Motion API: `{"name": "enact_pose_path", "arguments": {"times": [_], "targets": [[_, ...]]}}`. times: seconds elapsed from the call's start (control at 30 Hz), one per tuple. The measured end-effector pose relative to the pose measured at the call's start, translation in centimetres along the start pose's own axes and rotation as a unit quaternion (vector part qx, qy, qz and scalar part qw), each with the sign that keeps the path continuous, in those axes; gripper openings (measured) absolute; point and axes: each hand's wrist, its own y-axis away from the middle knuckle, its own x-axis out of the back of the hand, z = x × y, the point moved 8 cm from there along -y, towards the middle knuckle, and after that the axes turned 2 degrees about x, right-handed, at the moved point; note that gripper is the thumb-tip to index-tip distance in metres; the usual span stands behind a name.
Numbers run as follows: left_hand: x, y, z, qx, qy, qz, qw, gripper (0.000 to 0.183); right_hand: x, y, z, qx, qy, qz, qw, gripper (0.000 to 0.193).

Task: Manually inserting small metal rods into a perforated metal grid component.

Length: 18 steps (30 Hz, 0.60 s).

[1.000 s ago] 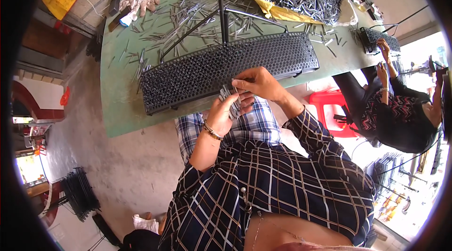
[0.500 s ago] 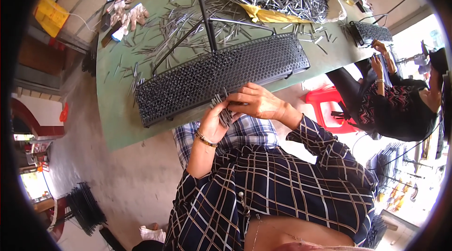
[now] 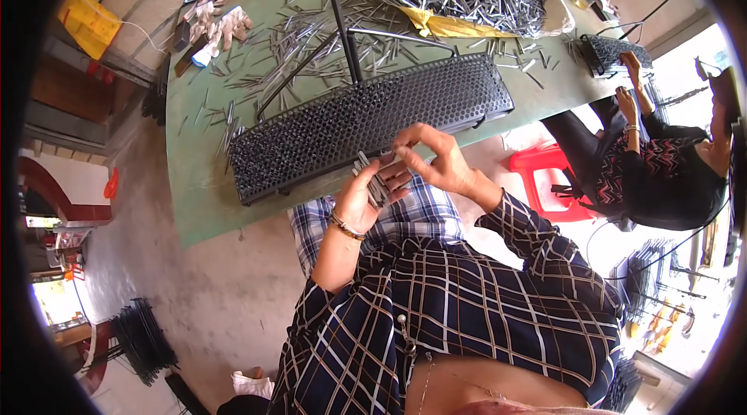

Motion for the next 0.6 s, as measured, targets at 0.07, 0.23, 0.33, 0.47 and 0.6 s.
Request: {"name": "enact_pose_path", "arguments": {"times": [0.07,0.23,0.33,0.47,0.6], "targets": [[-0.1,0.5,0.4,-0.030,-0.018,0.016,0.999,0.036,0.1,-0.3,0.0,-0.048,-0.032,0.009,0.998,0.013],[-0.5,1.6,0.8,-0.095,-0.150,0.060,0.982,0.032,-1.8,1.3,3.8,-0.241,-0.154,0.011,0.958,0.020],[-0.4,1.5,0.4,-0.111,-0.209,0.083,0.968,0.026,-2.3,2.1,4.6,-0.256,-0.162,0.013,0.953,0.020],[-0.4,1.7,0.0,-0.126,-0.249,0.102,0.955,0.024,-2.8,2.5,4.8,-0.276,-0.149,-0.002,0.949,0.021],[0.1,1.4,-0.2,-0.114,-0.258,0.125,0.951,0.025,-2.5,2.3,4.6,-0.284,-0.135,-0.029,0.949,0.021]]}}
